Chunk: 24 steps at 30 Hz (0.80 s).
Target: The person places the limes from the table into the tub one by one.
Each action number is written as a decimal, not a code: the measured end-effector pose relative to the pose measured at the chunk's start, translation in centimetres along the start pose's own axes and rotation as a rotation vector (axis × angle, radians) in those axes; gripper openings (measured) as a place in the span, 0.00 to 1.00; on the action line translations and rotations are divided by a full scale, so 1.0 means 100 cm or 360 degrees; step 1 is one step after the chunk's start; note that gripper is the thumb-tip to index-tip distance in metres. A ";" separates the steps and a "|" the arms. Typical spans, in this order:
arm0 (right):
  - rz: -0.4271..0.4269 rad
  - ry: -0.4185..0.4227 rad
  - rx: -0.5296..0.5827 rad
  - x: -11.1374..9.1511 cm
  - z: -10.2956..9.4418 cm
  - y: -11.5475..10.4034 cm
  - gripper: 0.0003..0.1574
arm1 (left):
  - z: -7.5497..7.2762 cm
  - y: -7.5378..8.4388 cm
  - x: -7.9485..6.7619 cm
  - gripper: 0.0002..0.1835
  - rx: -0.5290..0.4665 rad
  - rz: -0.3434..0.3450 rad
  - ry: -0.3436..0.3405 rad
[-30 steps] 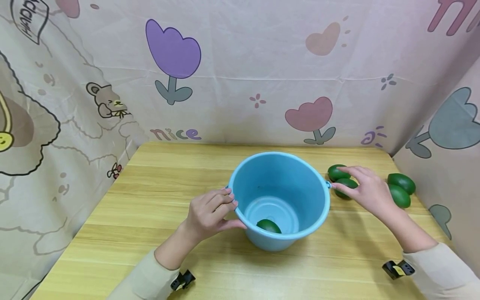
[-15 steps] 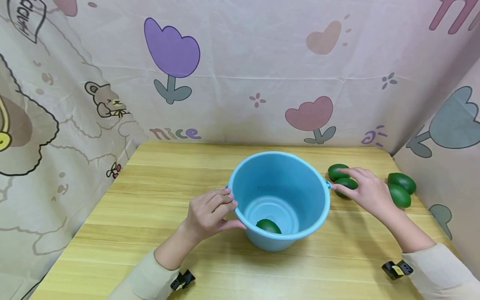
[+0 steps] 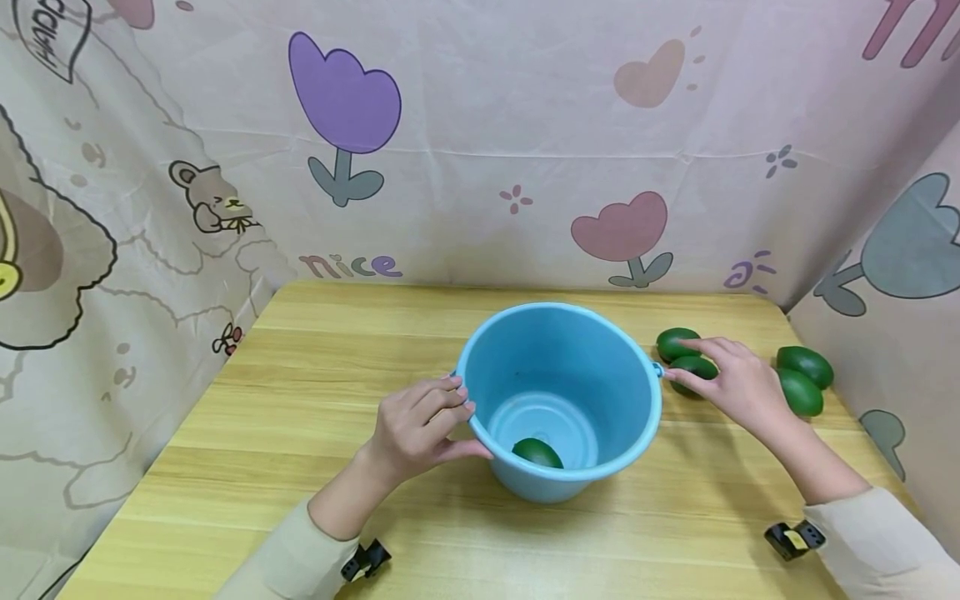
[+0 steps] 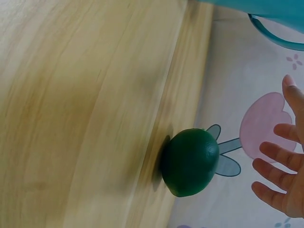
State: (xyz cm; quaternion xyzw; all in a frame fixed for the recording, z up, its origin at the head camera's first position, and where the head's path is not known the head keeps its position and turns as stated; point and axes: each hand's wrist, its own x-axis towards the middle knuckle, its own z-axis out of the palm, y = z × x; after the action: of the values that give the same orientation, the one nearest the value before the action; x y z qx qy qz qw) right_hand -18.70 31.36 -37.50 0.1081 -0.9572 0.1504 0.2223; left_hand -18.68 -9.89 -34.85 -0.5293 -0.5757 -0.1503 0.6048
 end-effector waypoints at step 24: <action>0.0122 -0.0082 -0.0015 -0.001 0.012 0.018 0.38 | 0.000 -0.001 -0.001 0.28 -0.0005 -0.0002 0.0002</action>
State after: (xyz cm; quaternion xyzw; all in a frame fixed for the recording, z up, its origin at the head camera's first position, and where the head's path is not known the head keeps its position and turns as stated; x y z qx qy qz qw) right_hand -19.59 32.60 -39.04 0.0742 -0.9667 0.1516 0.1922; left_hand -18.76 -9.92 -34.89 -0.5297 -0.5756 -0.1519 0.6042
